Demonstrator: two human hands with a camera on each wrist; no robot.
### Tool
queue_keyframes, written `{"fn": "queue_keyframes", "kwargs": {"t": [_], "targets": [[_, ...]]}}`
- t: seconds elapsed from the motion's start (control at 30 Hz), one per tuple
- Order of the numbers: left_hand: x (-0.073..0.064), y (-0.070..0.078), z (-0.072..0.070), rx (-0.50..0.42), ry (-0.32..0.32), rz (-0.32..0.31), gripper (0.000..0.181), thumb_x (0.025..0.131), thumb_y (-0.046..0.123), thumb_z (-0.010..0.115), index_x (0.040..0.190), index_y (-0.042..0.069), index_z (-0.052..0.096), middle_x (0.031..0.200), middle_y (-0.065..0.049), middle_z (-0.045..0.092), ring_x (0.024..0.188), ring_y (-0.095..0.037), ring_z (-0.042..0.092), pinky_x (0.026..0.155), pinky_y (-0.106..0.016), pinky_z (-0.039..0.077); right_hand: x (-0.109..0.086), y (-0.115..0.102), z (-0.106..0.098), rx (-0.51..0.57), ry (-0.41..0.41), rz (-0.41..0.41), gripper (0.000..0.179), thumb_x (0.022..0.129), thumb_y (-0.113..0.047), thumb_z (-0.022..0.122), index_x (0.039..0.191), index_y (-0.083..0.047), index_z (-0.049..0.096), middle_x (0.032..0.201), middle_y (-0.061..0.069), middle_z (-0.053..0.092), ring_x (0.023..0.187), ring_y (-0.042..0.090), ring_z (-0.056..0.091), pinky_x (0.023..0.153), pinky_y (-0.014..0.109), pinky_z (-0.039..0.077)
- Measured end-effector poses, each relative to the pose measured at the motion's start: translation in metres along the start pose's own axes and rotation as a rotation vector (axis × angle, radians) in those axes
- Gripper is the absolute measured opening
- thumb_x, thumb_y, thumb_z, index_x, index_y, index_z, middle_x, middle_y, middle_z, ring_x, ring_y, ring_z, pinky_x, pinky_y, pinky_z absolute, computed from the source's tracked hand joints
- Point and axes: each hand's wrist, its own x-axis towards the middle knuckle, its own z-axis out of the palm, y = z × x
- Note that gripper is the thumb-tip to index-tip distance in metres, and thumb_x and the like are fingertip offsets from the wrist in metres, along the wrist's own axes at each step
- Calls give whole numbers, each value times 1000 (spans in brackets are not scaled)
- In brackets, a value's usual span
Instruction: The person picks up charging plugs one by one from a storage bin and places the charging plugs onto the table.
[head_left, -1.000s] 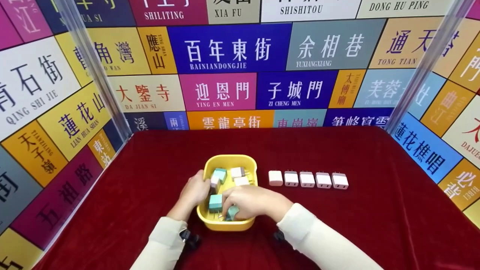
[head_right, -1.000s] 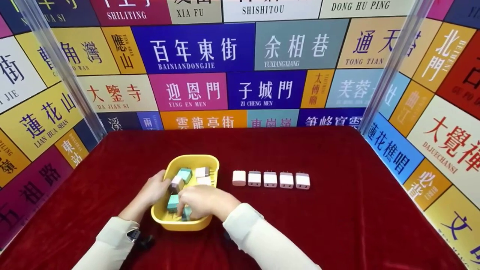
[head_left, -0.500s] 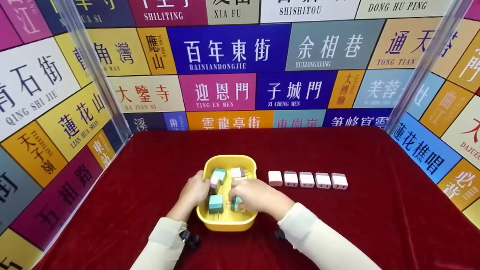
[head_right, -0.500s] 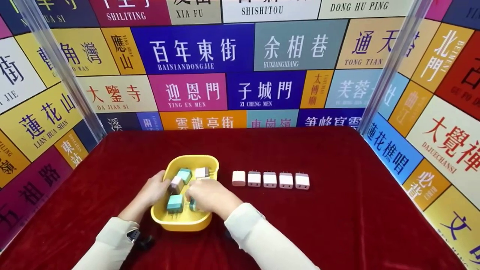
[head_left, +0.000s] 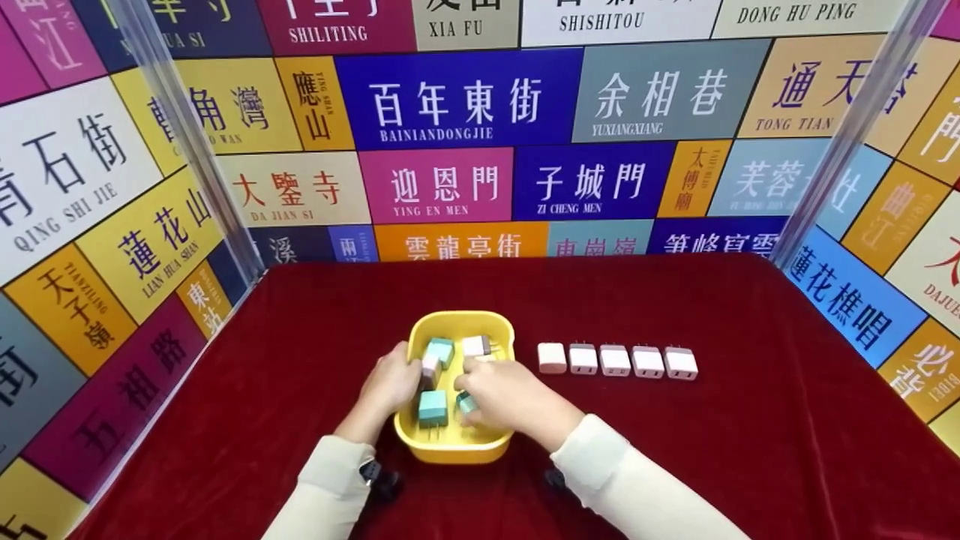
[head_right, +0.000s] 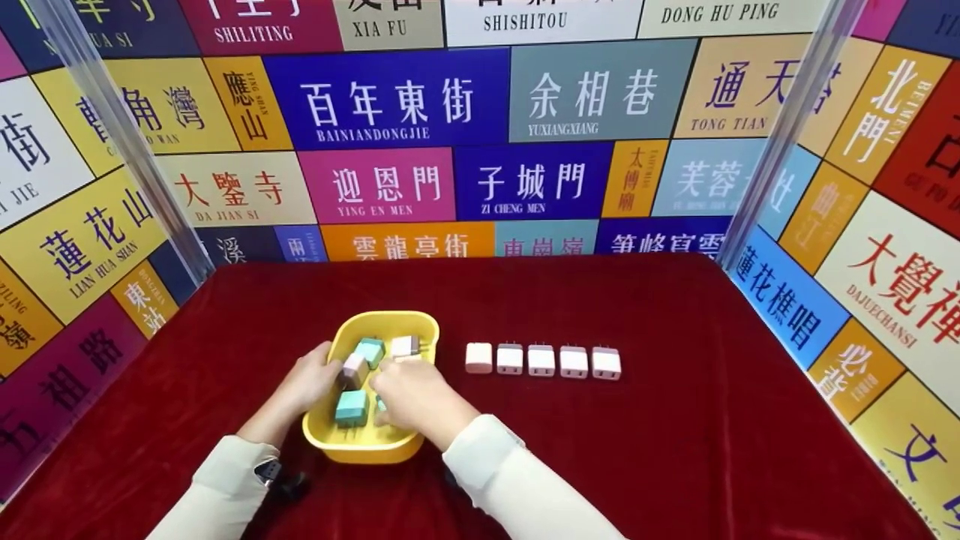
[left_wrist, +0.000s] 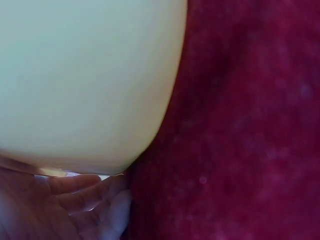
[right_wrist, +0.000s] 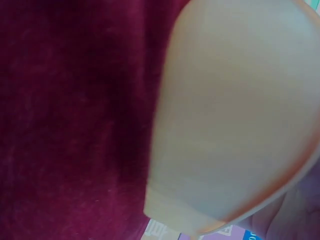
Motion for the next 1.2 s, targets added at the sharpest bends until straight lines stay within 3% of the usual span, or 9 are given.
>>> {"fn": "queue_keyframes", "kwargs": {"t": [0.2, 0.53, 0.73, 0.8, 0.93, 1.0, 1.2], "targets": [[1, -1, -1, 0, -7, -4, 32, 107, 21, 48, 130, 4, 61, 118, -16, 70, 108, -31, 66, 95, -53, 53, -1, -5, -2, 3, -5, -40, 25, 78, -14, 89, 101, -15, 78, 94, 3, 64, 72, 18, 61, 65, 32, 55], [0, -1, 2, -3, -4, 7, 34, 107, 21, 48, 133, 3, 61, 120, -18, 70, 109, -32, 67, 96, -53, 54, 0, -11, 1, 50, -21, 29, 26, 78, -7, 85, 102, -15, 78, 87, 4, 64, 69, 19, 58, 62, 35, 52], [1, -2, 2, -6, 2, 12, 32, 106, 21, 48, 129, 3, 62, 117, -18, 71, 108, -33, 67, 95, -53, 54, -1, -10, 3, 54, -26, 13, 28, 79, -10, 85, 106, -15, 78, 87, 4, 65, 68, 18, 58, 64, 34, 53], [5, -5, 2, -6, 2, 21, 31, 105, 21, 50, 128, 3, 62, 117, -19, 71, 108, -34, 68, 94, -55, 54, -2, -10, 2, 67, -32, 3, 30, 78, -12, 86, 107, -16, 79, 89, 4, 66, 69, 19, 59, 65, 34, 54], [25, -30, 15, 38, 3, 61, 31, 103, 24, 50, 124, 4, 62, 114, -18, 71, 105, -35, 69, 86, -54, 55, -4, -8, -3, 120, -48, -20, 32, 78, -15, 88, 108, -18, 80, 93, 2, 68, 73, 19, 62, 70, 36, 56], [27, -31, 15, 39, 2, 59, 31, 103, 23, 50, 124, 4, 62, 114, -18, 71, 104, -35, 68, 86, -53, 55, -5, -8, -7, 145, -51, -30, 31, 79, -16, 88, 109, -17, 80, 96, 2, 69, 75, 19, 63, 72, 36, 57], [3, -5, 2, -8, 9, 19, 27, 105, 21, 50, 123, 4, 62, 113, -18, 70, 103, -33, 67, 92, -53, 55, -10, -9, -23, 162, -10, -41, 34, 79, -16, 87, 112, -16, 78, 101, 2, 68, 80, 20, 64, 75, 38, 57]]}}
